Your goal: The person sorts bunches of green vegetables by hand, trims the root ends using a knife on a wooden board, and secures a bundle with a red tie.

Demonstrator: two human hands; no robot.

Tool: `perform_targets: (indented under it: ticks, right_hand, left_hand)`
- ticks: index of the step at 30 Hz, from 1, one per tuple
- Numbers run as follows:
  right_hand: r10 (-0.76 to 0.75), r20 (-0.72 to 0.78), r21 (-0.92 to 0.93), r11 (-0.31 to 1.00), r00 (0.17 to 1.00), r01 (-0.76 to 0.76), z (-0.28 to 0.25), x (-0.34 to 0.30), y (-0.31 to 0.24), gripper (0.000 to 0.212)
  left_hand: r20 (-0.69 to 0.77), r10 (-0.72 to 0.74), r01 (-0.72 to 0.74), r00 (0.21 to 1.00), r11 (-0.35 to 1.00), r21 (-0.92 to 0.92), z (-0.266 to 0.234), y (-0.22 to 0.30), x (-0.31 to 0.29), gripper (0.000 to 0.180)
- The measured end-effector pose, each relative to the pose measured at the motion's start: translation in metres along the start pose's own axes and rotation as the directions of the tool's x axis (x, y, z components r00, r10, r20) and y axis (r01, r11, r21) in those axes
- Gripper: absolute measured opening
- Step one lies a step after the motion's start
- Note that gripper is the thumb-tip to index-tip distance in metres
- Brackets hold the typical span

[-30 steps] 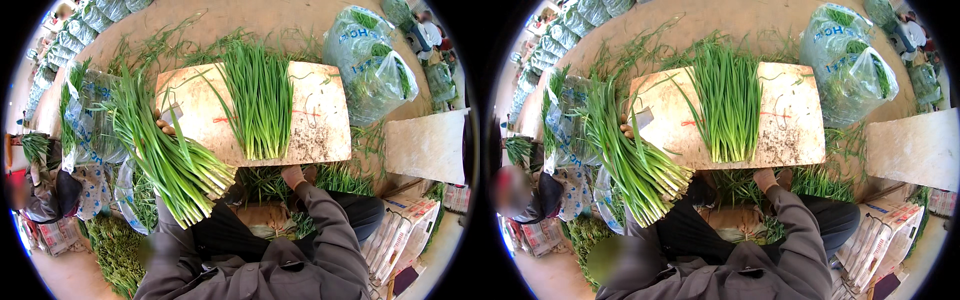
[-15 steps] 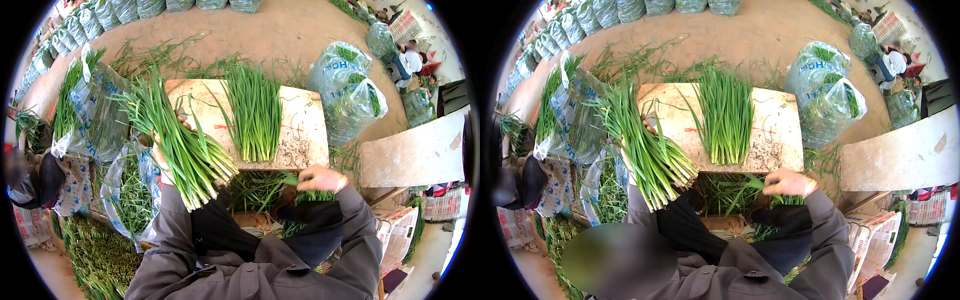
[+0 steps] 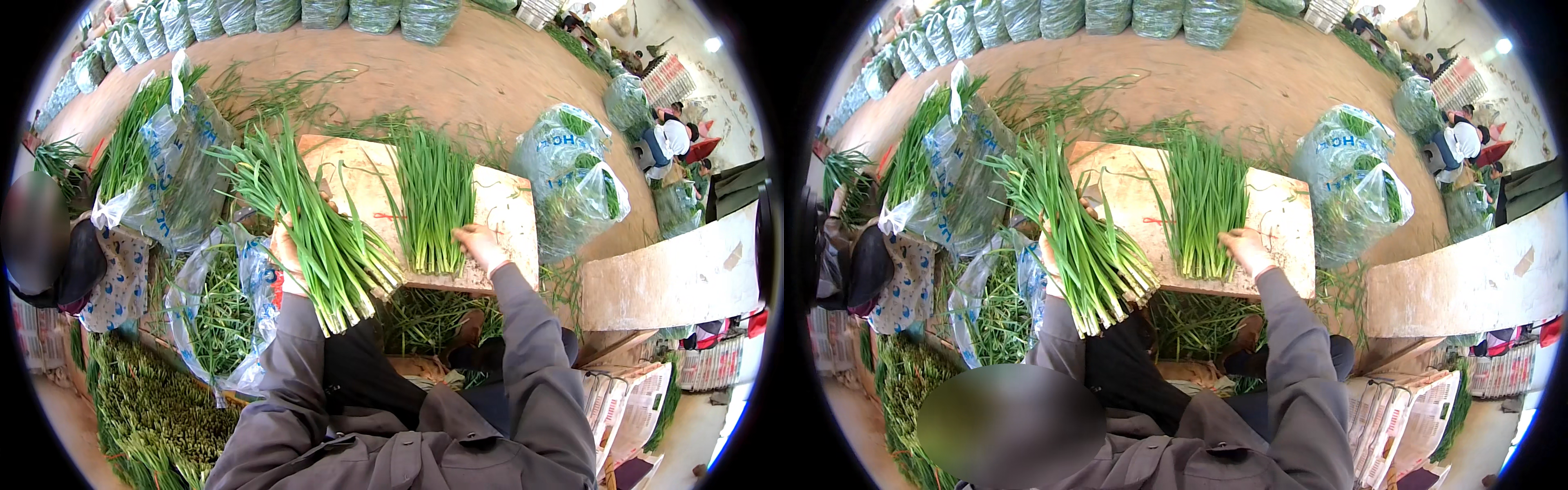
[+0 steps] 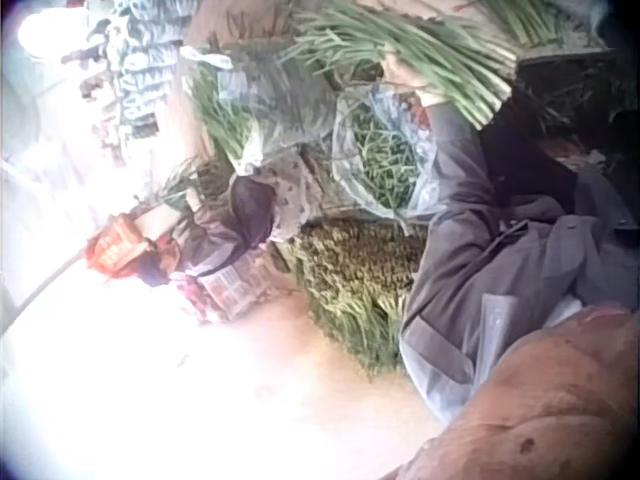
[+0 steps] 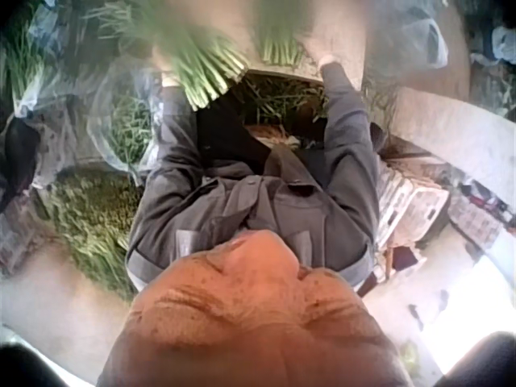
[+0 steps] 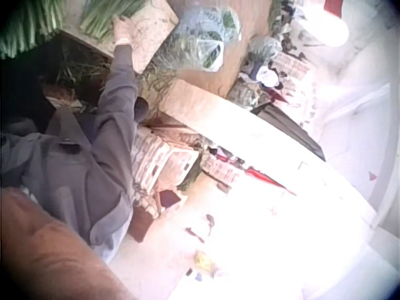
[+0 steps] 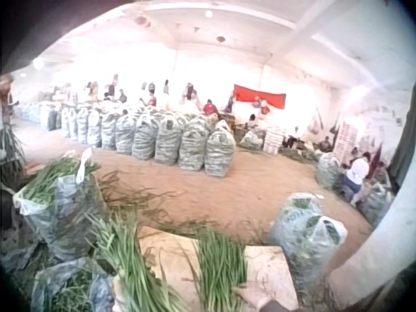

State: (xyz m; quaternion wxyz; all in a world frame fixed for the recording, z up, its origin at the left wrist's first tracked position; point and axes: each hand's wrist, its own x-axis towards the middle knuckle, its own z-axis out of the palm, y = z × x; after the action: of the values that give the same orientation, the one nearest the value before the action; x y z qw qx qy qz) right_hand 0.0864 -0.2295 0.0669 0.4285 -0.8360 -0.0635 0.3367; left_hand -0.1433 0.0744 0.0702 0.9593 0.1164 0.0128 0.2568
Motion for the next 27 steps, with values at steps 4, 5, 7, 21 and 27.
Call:
perform_targets:
  ticks: [4, 5, 7, 21, 27]
  right_hand:
    - [-0.051, -0.070, -0.349, 0.937, 0.996, 0.024, 0.011, 0.026, 0.029, 0.050]
    - [-0.065, -0.062, -0.355, 0.934, 0.996, 0.039, 0.017, 0.026, 0.024, 0.050]
    - [-0.092, -0.053, -0.366, 0.928, 0.994, 0.066, 0.024, 0.022, 0.014, 0.051]
    - [-0.463, 0.404, 0.261, 0.885, 0.789, 0.386, 0.079, -0.080, -0.104, 0.073]
    - [-0.369, 0.295, 0.522, 0.835, 0.882, 0.175, 0.081, -0.081, -0.116, 0.032]
  left_hand:
    - [-0.039, -0.039, 0.039, 0.998, 0.999, -0.020, 0.002, -0.003, 0.002, 0.055]
    - [-0.051, -0.030, 0.029, 0.998, 0.999, -0.018, 0.005, -0.001, 0.001, 0.055]
    - [-0.026, -0.054, 0.054, 0.998, 0.998, -0.013, 0.010, 0.002, -0.001, 0.055]
    - [0.035, -0.153, 0.154, 0.988, 0.988, -0.032, 0.025, -0.028, 0.001, 0.057]
    - [-0.023, -0.189, 0.190, 0.982, 0.974, 0.120, 0.033, -0.040, -0.009, 0.060]
